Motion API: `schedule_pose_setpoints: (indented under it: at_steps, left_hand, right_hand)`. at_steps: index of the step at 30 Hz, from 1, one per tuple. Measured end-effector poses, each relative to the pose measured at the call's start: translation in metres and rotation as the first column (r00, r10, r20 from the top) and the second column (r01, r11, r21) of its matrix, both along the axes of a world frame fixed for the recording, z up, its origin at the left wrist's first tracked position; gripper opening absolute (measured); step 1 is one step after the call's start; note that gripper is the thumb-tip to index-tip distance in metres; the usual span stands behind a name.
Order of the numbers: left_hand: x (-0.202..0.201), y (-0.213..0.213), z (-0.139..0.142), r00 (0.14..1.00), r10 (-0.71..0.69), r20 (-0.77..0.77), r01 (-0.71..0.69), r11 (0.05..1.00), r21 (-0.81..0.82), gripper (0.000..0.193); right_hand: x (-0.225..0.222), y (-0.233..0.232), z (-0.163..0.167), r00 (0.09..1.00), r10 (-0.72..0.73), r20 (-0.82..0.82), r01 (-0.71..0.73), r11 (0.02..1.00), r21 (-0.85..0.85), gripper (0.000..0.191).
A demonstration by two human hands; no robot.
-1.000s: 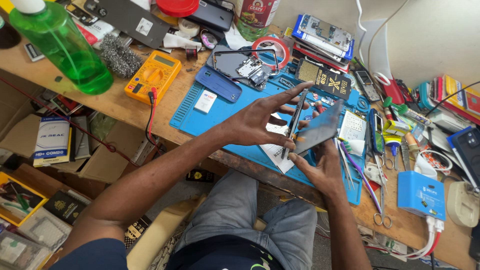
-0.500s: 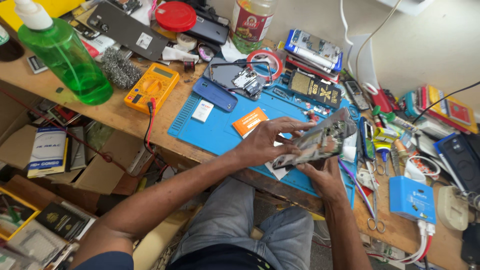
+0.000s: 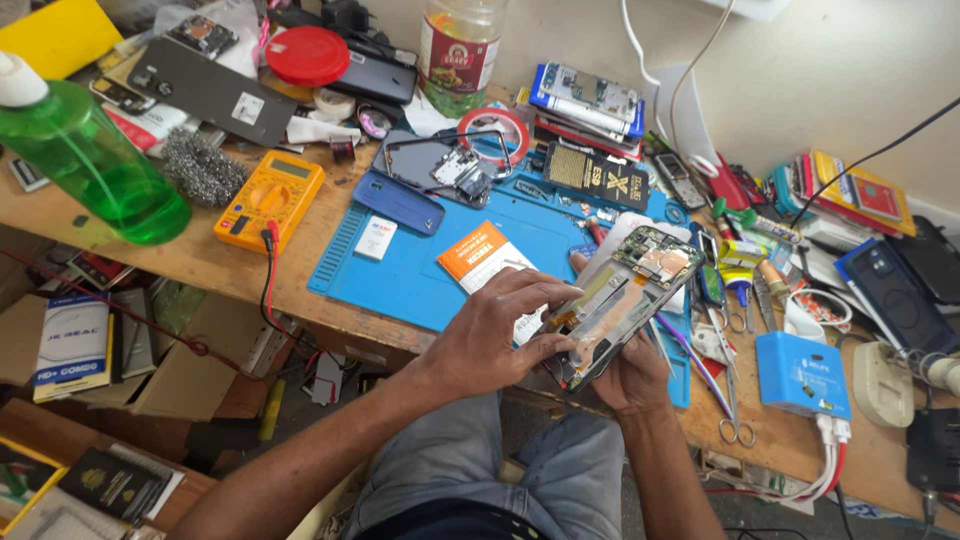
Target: The person works on a disassembled smartphone, repeatedly peeling and pressing a flexible ribbon cable along the device edge. They rotate the phone to access different sides and use a small tool to adjust the cable. The phone remains open with internal components visible throughout.
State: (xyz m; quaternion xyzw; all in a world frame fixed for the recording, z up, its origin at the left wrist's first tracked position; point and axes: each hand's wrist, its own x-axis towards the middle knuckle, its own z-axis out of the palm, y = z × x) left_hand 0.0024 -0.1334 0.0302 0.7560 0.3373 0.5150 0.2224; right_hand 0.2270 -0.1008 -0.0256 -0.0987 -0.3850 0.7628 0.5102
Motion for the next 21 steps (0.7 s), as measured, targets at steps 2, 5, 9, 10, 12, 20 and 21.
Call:
schedule_pose_setpoints:
  at_steps: [2, 5, 9, 10, 12, 20, 21]
  left_hand:
    - [0.001, -0.005, 0.003, 0.999, 0.018, -0.049, -0.020, 0.999, -0.025, 0.042]
    - [0.002, -0.007, 0.007, 0.994, 0.028, -0.106, -0.031, 0.999, -0.023, 0.037]
    - [0.006, -0.005, 0.010, 0.982, 0.043, -0.185, -0.048, 0.999, -0.020, 0.030]
    - [0.008, -0.005, 0.010, 0.983, 0.050, -0.175, -0.052, 0.999, -0.004, 0.031]
    - [0.011, -0.006, 0.009, 0.986, 0.063, -0.157, -0.060, 0.998, 0.024, 0.033]
    - [0.014, 0.001, 0.004, 0.985, 0.082, -0.153, -0.078, 0.996, 0.032, 0.025]
    - [0.015, 0.002, 0.003, 0.980, 0.095, -0.172, -0.092, 0.995, 0.028, 0.022]
  right_hand:
    - [-0.001, -0.001, -0.001, 1.000, 0.001, 0.003, -0.001, 1.000, 0.016, 0.108]
    - [0.001, -0.001, -0.004, 1.000, 0.028, -0.002, -0.028, 0.999, 0.019, 0.107]
    - [0.001, 0.000, -0.008, 1.000, 0.017, -0.014, -0.017, 1.000, 0.017, 0.107]
    - [0.001, 0.000, -0.008, 0.999, 0.027, -0.028, -0.027, 1.000, 0.006, 0.107]
    - [0.000, -0.001, -0.010, 0.997, 0.047, -0.057, -0.048, 0.999, -0.019, 0.107]
    - [0.001, -0.003, -0.012, 0.990, 0.068, -0.124, -0.072, 0.997, -0.026, 0.104]
    - [0.000, -0.004, -0.011, 0.987, 0.074, -0.140, -0.078, 0.997, -0.023, 0.103]
